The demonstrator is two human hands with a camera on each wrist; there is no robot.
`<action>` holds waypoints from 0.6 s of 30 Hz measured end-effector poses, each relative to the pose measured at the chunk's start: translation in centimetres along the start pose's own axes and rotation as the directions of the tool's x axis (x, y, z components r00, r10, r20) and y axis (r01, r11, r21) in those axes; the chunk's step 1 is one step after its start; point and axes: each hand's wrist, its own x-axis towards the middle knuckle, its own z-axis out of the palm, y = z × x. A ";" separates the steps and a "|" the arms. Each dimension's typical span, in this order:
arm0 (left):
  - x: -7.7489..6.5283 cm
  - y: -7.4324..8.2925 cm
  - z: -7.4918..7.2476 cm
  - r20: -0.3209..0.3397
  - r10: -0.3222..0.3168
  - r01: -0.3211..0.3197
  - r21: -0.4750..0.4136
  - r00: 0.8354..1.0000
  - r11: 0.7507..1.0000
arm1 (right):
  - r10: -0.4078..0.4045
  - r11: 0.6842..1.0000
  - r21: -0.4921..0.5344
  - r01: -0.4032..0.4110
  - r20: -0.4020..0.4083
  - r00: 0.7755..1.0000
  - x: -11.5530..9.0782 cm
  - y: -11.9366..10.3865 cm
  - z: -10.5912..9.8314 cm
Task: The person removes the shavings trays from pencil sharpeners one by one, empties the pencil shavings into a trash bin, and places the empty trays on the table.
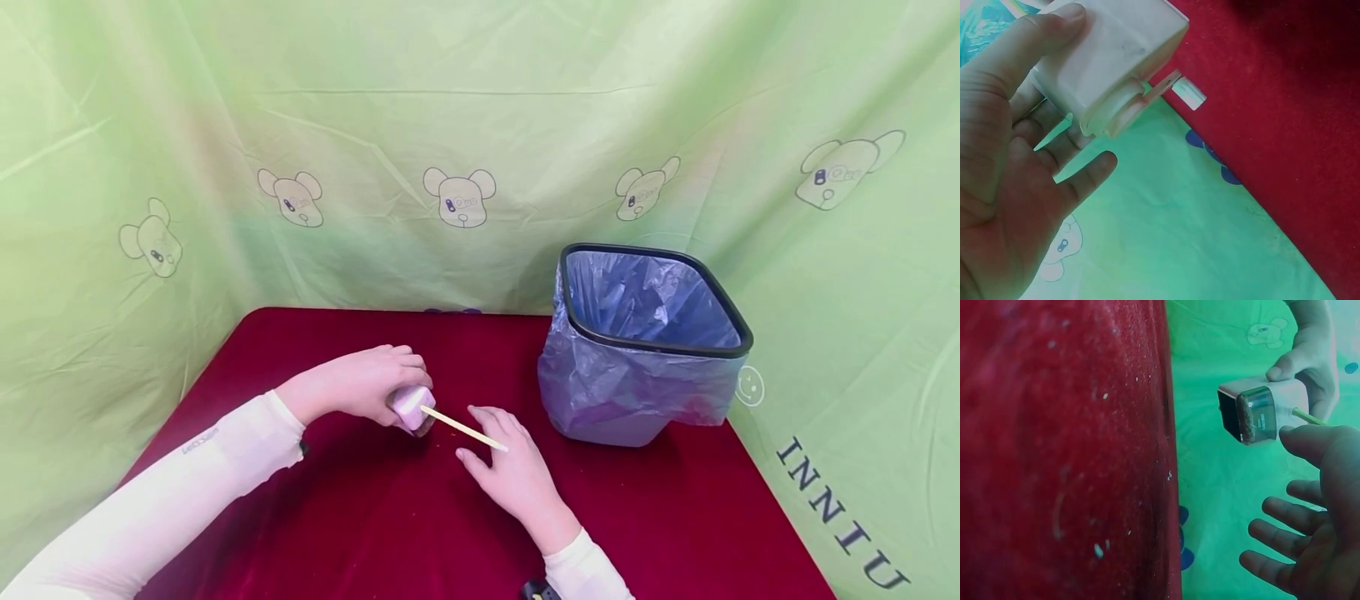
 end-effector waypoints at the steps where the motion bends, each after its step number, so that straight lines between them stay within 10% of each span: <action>1: 0.0 0.0 -0.1 -0.001 -0.001 0.001 0.002 1.000 1.000 | 0.002 1.000 0.000 -0.002 0.001 1.000 0.0 0.0 0.0; 18: -0.2 0.9 -1.1 0.027 -0.043 0.043 -0.013 0.999 0.999 | 0.041 0.997 0.060 -0.045 0.055 0.998 0.7 -0.9 -0.1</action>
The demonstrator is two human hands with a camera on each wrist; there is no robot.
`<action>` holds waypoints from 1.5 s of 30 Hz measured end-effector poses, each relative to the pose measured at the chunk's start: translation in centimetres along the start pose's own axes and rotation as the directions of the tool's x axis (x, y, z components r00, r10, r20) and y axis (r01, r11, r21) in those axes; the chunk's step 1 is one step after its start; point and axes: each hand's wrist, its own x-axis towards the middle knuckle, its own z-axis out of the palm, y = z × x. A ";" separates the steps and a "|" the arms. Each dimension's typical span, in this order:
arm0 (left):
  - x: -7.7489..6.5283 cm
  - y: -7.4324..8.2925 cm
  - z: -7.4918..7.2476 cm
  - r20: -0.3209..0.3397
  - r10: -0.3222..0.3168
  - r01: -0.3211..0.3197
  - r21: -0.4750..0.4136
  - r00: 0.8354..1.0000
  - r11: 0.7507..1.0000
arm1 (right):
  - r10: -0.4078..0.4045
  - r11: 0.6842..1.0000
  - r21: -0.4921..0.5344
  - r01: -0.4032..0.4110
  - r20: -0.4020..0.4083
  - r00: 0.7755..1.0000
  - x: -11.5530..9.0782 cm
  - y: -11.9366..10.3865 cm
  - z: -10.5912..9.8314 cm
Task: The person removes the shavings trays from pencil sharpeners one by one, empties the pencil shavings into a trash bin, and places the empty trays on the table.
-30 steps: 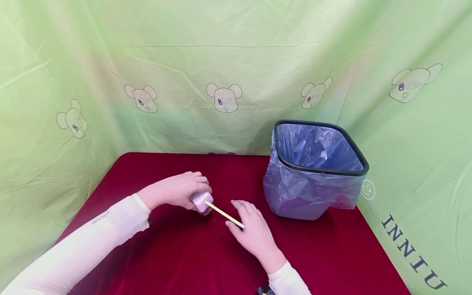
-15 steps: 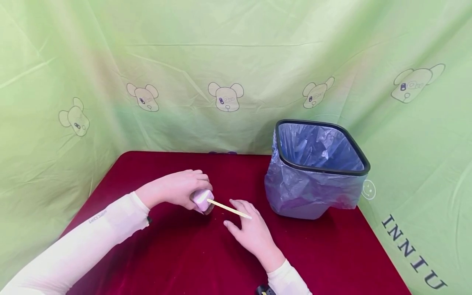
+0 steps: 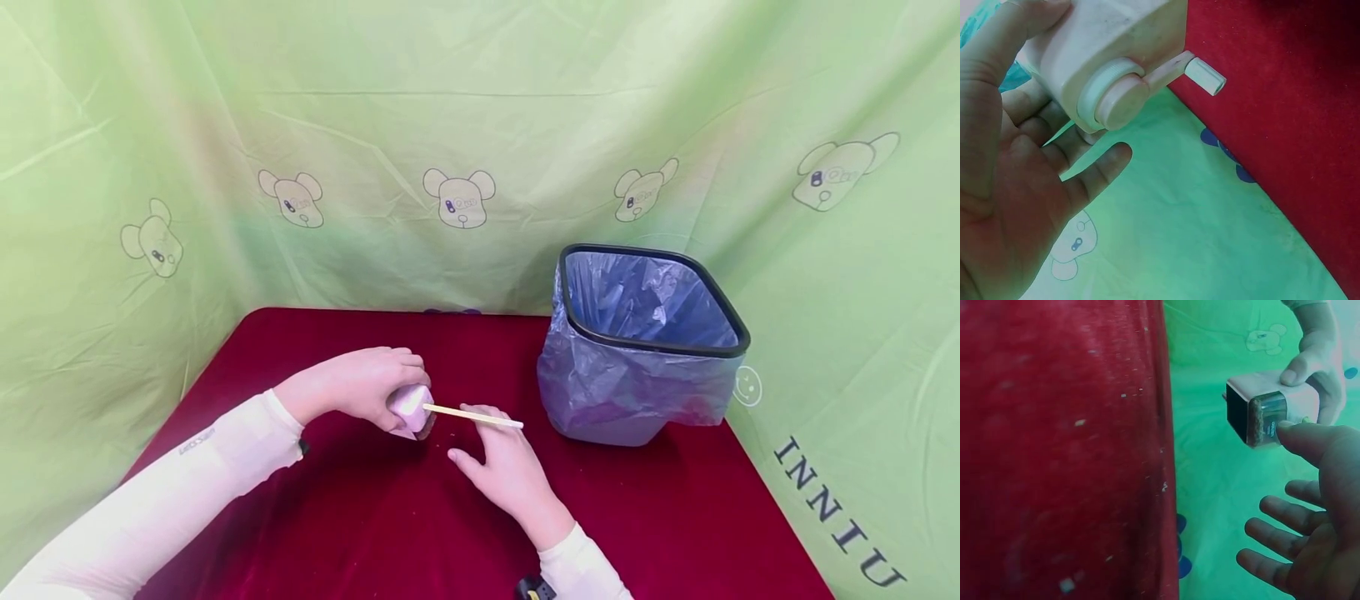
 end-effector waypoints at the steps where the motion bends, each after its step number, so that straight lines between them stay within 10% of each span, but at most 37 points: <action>1: 0.0 0.0 0.0 -0.003 0.001 -0.001 0.000 1.000 1.000 | 0.001 1.000 0.003 -0.001 -0.001 1.000 0.1 -0.1 0.0; 45: 0.5 1.3 -1.2 -0.062 0.040 -0.042 -0.021 0.997 0.999 | 0.110 0.925 0.359 -0.121 0.051 0.993 2.1 -1.8 1.5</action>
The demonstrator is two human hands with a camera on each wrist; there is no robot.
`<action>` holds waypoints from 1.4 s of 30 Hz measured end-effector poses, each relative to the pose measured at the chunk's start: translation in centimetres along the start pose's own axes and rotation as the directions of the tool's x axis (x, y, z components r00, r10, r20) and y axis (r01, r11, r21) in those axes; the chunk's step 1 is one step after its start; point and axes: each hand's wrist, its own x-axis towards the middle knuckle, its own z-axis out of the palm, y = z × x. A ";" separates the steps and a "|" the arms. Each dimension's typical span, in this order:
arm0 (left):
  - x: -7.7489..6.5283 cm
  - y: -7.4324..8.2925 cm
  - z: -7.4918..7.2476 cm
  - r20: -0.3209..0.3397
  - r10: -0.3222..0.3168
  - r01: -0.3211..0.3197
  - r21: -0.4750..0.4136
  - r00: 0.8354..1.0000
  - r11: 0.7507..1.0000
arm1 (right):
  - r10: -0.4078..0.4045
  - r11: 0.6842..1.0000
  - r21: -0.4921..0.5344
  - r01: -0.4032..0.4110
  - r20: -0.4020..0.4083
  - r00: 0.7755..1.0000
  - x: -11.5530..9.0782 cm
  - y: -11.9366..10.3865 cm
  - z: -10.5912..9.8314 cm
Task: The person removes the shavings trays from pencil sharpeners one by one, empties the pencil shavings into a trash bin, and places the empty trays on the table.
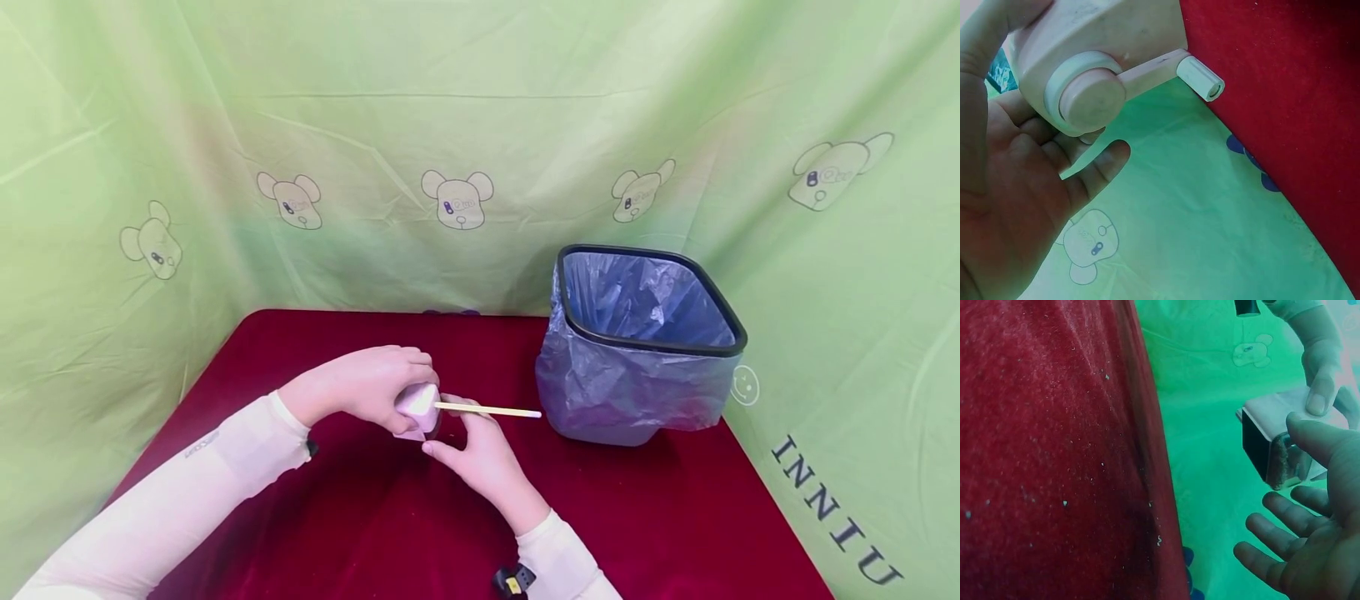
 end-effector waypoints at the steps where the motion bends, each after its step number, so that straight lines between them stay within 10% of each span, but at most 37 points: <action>1: 0.0 0.1 0.0 -0.002 0.004 -0.004 -0.001 1.000 1.000 | 0.003 1.000 0.014 -0.002 -0.006 1.000 0.0 0.0 0.0; 42: 0.3 0.8 -0.7 0.044 0.017 -0.017 0.005 0.999 1.000 | 0.034 0.994 0.101 -0.031 -0.022 0.999 0.0 -0.1 0.3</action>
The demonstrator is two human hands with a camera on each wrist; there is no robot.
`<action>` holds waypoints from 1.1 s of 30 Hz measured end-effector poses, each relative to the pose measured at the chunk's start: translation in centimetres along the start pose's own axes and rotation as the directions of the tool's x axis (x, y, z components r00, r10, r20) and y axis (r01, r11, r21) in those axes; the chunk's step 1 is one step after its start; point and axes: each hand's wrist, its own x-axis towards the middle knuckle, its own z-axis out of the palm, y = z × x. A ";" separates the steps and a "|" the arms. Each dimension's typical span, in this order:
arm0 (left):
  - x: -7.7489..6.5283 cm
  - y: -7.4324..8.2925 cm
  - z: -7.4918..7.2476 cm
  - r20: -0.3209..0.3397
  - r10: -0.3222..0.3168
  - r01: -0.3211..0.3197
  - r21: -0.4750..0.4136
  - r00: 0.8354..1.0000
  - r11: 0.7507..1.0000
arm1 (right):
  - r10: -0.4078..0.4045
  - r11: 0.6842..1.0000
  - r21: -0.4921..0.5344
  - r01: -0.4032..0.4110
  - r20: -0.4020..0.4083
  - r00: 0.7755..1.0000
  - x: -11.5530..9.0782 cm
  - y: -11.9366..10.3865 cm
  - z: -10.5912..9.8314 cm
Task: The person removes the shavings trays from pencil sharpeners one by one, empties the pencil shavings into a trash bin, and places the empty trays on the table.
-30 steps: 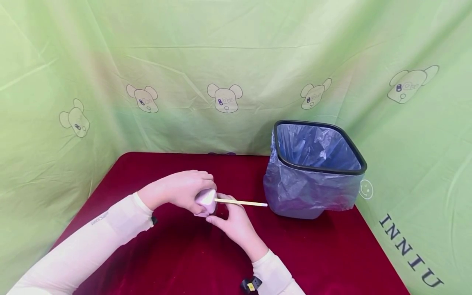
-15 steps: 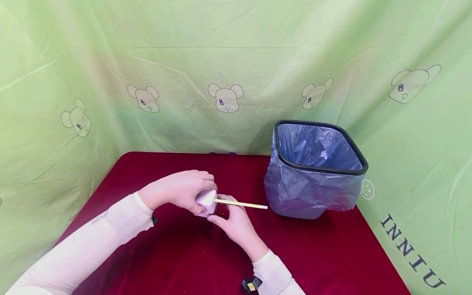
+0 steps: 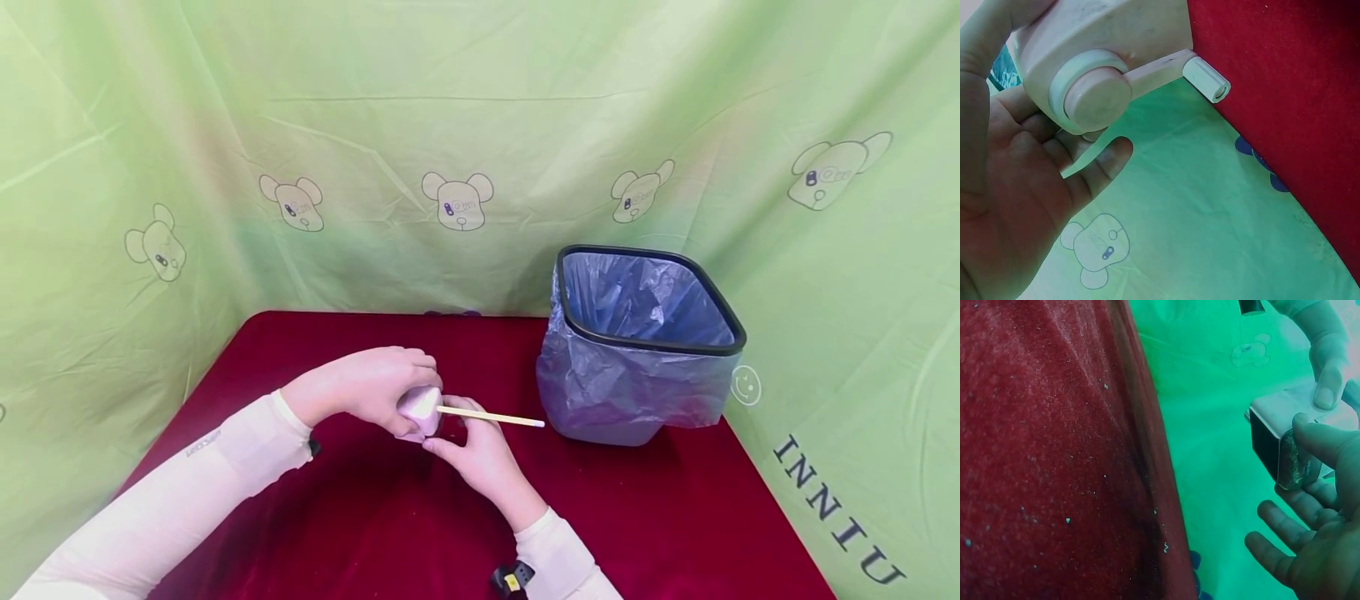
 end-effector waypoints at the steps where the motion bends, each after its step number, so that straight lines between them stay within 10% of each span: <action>1: 0.0 0.0 0.0 -0.001 -0.001 0.001 -0.002 1.000 1.000 | 0.000 1.000 -0.008 -0.001 -0.004 1.000 0.0 -0.1 0.0; 33: 0.0 0.0 0.2 -0.015 0.019 -0.020 -0.037 1.000 0.999 | -0.062 0.995 -0.084 0.058 -0.048 0.997 0.0 0.6 0.0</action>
